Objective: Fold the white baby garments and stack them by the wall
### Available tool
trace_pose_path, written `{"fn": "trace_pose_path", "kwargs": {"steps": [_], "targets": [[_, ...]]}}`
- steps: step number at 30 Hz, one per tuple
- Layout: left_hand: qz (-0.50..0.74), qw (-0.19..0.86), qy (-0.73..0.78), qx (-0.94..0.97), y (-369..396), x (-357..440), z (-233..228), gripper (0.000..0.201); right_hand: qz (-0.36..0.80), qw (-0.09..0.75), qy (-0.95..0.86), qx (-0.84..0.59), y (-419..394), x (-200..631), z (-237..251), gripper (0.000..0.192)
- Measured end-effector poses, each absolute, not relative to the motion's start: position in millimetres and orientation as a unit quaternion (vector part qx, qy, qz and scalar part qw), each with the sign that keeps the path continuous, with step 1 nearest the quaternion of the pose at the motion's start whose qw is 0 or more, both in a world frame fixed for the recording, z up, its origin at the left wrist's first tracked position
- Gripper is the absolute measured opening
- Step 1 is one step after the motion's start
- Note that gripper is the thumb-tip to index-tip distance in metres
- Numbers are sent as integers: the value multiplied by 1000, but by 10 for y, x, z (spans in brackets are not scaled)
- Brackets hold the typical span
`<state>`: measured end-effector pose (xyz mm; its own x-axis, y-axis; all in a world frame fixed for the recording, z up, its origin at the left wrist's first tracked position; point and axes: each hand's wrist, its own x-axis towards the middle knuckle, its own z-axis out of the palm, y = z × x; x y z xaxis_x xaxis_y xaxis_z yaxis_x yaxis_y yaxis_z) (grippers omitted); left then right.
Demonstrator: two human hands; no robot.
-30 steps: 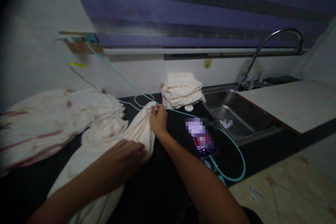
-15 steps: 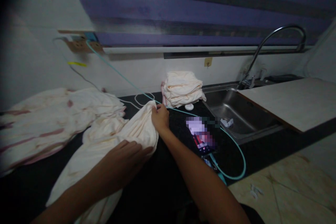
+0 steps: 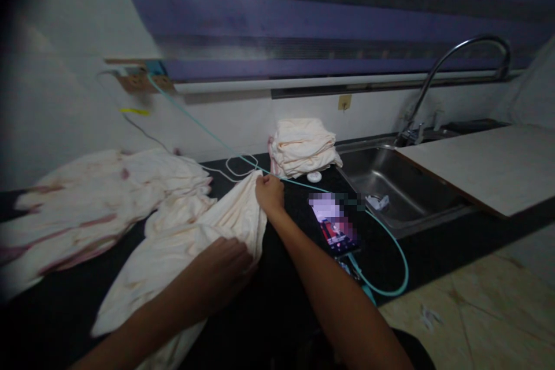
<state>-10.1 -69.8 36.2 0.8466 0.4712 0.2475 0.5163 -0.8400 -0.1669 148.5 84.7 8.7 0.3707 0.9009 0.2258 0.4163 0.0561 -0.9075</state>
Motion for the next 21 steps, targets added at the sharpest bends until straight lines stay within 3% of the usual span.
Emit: {"fn": "trace_pose_path", "kwargs": {"steps": [4, 11, 21], "targets": [[-142, 96, -179, -969, -811, -16, 234, 13, 226, 488, -520, -664, 807, 1479, 77, 23], [-135, -52, -231, -962, -850, 49, 229, 11, 196, 417, -590, -663, 701, 1539, 112, 19], [-64, -10, -187, -980, -798, 57, 150, 27, 156, 286, -626, -708, 486, 1483, 330, 26]]}}
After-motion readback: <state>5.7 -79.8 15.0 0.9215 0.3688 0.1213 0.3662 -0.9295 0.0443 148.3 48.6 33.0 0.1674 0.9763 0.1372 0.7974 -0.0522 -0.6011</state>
